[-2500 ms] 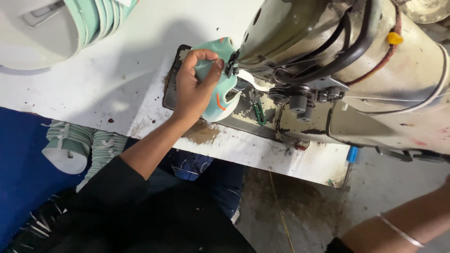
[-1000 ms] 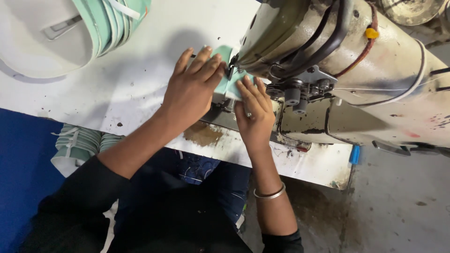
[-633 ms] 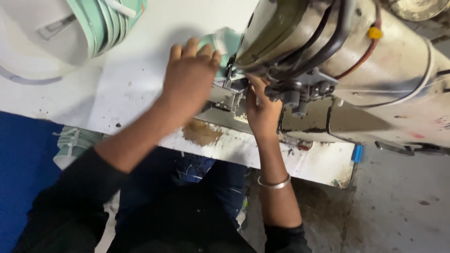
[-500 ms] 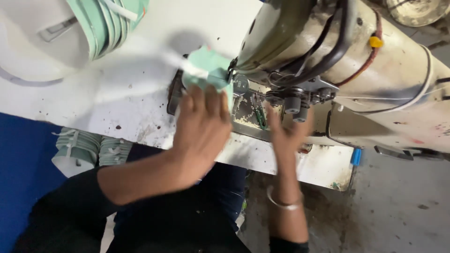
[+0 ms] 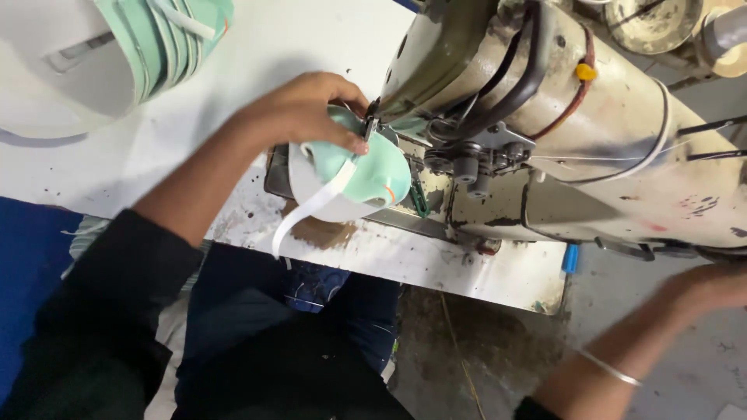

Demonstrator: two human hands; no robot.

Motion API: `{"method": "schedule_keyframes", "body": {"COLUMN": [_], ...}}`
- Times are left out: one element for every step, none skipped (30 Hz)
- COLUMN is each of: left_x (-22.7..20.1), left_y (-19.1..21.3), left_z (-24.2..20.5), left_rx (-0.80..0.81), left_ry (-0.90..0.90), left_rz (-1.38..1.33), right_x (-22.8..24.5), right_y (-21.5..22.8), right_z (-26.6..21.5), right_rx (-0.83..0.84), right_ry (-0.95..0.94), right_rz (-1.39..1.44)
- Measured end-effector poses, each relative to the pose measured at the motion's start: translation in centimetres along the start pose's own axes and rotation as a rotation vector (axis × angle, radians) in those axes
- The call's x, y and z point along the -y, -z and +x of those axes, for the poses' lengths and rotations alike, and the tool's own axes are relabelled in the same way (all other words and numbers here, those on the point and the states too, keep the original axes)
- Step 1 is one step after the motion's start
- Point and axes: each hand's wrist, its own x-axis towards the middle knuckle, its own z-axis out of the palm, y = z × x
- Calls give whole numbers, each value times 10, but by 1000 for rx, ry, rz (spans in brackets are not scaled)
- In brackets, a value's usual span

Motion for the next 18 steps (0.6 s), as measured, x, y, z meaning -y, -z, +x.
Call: {"method": "schedule_keyframes", "body": {"left_x": [-2,-2,-4,-6,-1,4,9,5,1,-3,-3,-3,-3,-3,-3,-2,-2,-1], "left_y": [-6,-14,-22,-27,-34,-42,-50,-49,-49,-48,-51,-55,-58,-58,-58,-60,-61,-61], "left_z": [-8,-16,-25,-33,-36,-40,-45,-50,-56,-62,-64,-66,-68,-66,-65,-64,-64,-64], "left_rx": [-91,-91,-147,-210,-217,-296,-373,-376,-428,-482,-488,-502,-516,-518,-497,-475,-475,-488], "left_ry": [17,19,26,30,27,-93,-214,-214,-244,-274,-275,-258,-240,-243,-201,-156,-156,-164], "left_rz": [42,37,35,38,39,137,236,237,253,270,273,309,345,348,344,338,339,330], "right_x": [-5,5,18,31,32,34,36,45,54,63,113,170,233,250,267,284,313,342], "right_y": [0,-9,-12,-22,-18,-14,-9,-5,0,3,-39,-74,-99,-117,-136,-153,-177,-203], "right_z": [-8,-9,-15,-22,-10,-1,8,10,13,16,9,-7,-28,-67,-106,-147,-167,-186], "right_rx": [-12,-23,-35,-51,-52,-16,21,21,22,24,23,19,37,32,332,633,632,754], "right_ry": [-7,-16,-24,-28,-24,-84,-142,-141,-257,-370,-367,53,476,477,373,274,274,263], "right_rz": [-2,-5,-8,-5,1,-28,-58,-55,-285,-513,-507,-582,-638,-637,-540,-429,-428,-226]}}
